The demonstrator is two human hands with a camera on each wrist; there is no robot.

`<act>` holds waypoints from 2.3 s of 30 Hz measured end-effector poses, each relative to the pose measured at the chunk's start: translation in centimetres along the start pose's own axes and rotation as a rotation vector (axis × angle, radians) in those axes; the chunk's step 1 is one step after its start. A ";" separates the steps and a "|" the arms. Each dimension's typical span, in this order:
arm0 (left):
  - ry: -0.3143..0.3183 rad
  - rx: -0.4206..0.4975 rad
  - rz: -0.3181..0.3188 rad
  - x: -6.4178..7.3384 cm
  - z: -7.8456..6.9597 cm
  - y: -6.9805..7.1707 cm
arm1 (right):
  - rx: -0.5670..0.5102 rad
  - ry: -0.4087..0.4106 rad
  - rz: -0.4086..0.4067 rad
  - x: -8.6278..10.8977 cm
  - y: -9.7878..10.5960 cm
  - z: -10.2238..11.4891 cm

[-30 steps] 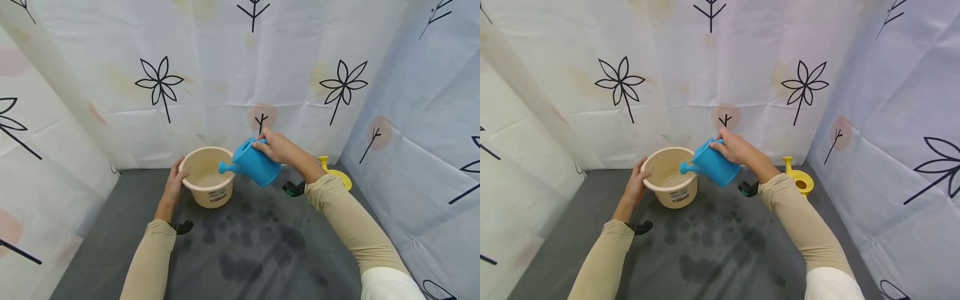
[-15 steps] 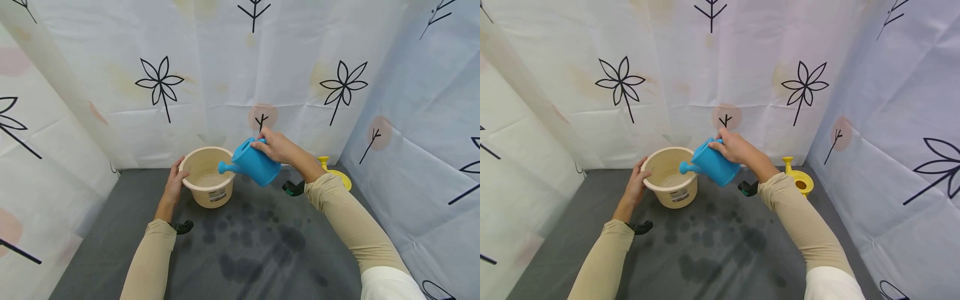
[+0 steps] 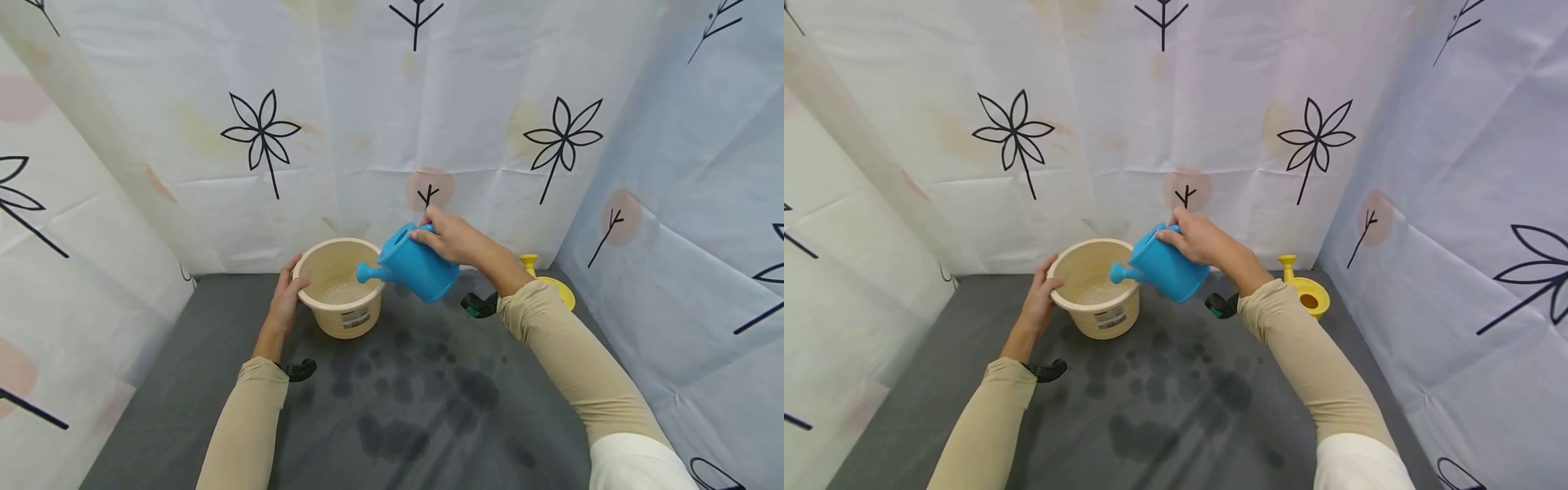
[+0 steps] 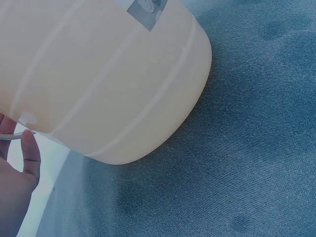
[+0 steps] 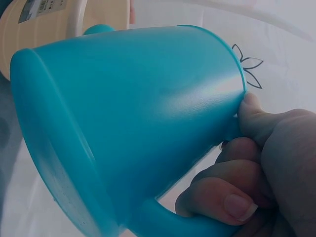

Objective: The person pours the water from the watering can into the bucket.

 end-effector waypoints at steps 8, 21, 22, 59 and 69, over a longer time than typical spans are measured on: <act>-0.006 0.002 0.001 0.0 -0.1 0.0 | -0.003 -0.013 0.009 -0.1 0.2 0.1; -0.067 0.003 -0.035 -1.7 3.0 0.8 | 0.006 -0.027 0.031 -0.3 0.2 0.1; -0.076 0.002 -0.035 -1.7 3.0 0.8 | 0.007 -0.028 0.033 -0.4 0.2 0.1; 0.025 0.059 -0.023 -0.8 1.0 0.1 | 0.022 -0.019 0.067 -0.7 0.5 0.3; 0.002 0.046 -0.049 -1.8 2.7 0.7 | 0.025 -0.016 0.067 -0.8 0.5 0.5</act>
Point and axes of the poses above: each hand's wrist, its own x-axis away from the middle knuckle, its own y-axis out of the back of the hand, z = x × y, the point moved 4 cm from there along -x, towards the middle knuckle, and after that the axes turned 5 degrees about z, right-handed, at the moved point
